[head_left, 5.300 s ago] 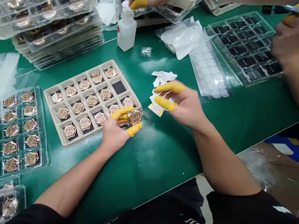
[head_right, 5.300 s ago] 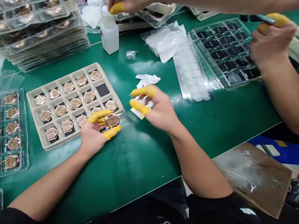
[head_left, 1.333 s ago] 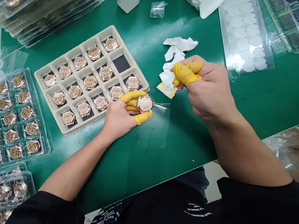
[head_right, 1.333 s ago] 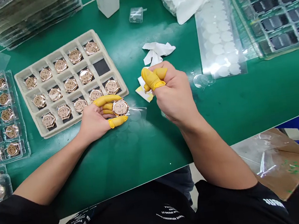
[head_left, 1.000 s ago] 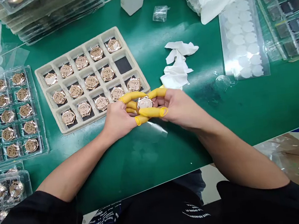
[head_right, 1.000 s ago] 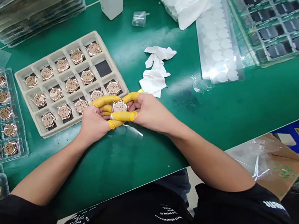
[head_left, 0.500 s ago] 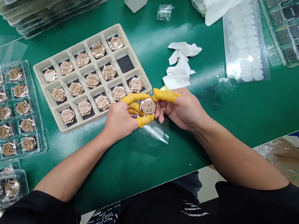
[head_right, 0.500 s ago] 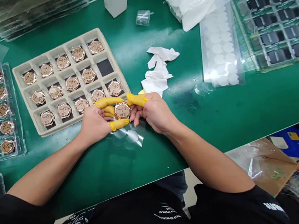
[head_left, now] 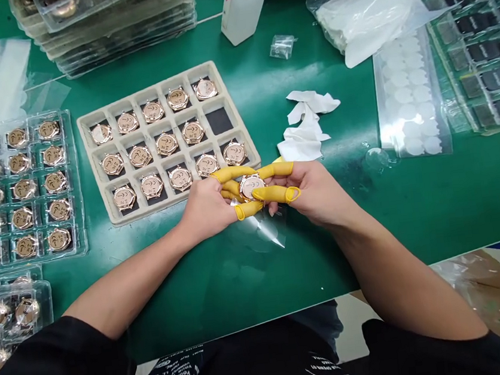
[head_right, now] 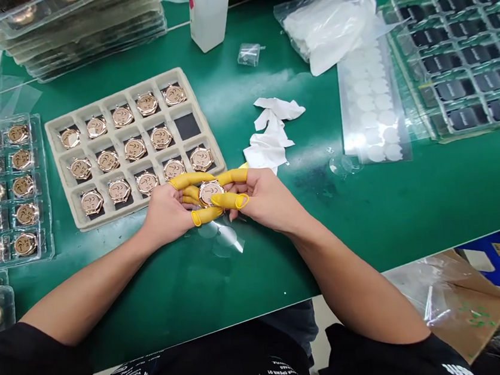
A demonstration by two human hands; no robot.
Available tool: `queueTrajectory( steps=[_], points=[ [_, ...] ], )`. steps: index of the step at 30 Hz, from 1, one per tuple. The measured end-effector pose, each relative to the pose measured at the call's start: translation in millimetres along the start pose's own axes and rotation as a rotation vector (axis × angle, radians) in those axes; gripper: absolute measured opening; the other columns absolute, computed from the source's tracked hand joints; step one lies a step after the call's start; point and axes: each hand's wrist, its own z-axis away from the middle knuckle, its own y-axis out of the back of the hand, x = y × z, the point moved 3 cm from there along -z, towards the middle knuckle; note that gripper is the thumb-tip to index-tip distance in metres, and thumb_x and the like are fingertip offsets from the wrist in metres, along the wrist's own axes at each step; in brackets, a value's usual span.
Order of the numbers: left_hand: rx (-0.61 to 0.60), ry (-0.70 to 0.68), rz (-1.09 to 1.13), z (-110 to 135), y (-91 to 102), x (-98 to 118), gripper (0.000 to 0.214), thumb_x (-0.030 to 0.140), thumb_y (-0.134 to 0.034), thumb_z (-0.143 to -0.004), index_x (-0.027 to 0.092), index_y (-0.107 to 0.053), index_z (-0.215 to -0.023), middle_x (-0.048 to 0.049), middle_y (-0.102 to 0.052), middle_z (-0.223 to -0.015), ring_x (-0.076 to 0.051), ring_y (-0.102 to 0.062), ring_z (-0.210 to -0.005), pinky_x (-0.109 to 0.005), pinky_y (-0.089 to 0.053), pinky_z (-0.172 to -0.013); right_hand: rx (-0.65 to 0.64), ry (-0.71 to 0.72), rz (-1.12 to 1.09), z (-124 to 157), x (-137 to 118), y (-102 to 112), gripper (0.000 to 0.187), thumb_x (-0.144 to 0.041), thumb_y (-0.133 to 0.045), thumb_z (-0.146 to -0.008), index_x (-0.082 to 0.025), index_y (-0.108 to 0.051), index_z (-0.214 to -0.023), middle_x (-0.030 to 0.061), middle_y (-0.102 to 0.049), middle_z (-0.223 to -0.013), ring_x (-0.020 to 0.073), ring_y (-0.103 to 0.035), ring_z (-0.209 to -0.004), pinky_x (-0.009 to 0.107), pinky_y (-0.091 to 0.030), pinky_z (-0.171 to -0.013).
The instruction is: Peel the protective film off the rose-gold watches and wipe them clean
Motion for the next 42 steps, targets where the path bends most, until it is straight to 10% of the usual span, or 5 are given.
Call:
queueTrajectory(
  steps=[10, 24, 42],
  points=[
    [-0.012, 0.029, -0.011, 2.8, -1.1, -7.3, 0.061, 0.020, -0.088, -0.064, 0.018, -0.076, -0.124, 0.0015, -0.071, -0.075, -0.009, -0.061, -0.062, -0.021, -0.054, -0.060, 0.059, -0.037, -0.063, -3.9, 9.5, -13.0, 0.052, -0.043, -0.106, -0.041, -0.017, -0.074, -0.073, -0.0009, -0.066, -0.061, 0.0083, -0.051, -0.044, 0.021, -0.045, -0.036],
    [0.034, -0.024, -0.148, 5.0, 0.9, -3.7, 0.060, 0.027, -0.088, -0.071, 0.023, -0.075, -0.130, 0.0007, -0.074, -0.079, -0.011, -0.063, -0.065, -0.023, -0.056, -0.064, 0.004, -0.008, 0.058, -3.1, -2.6, 7.4, 0.053, -0.064, -0.099, -0.055, -0.020, -0.081, -0.078, 0.0024, -0.069, -0.060, 0.0143, -0.064, -0.051, 0.028, -0.058, -0.054],
    [0.018, 0.007, -0.035, 2.1, 1.2, -5.5, 0.061, 0.027, -0.088, -0.068, 0.020, -0.074, -0.127, 0.0019, -0.068, -0.075, -0.008, -0.057, -0.061, -0.021, -0.052, -0.059, -0.027, -0.036, -0.016, -5.6, -2.1, 6.2, 0.044, -0.040, -0.103, -0.052, -0.018, -0.083, -0.084, 0.0034, -0.074, -0.067, 0.0142, -0.067, -0.055, 0.027, -0.061, -0.057]
  ],
)
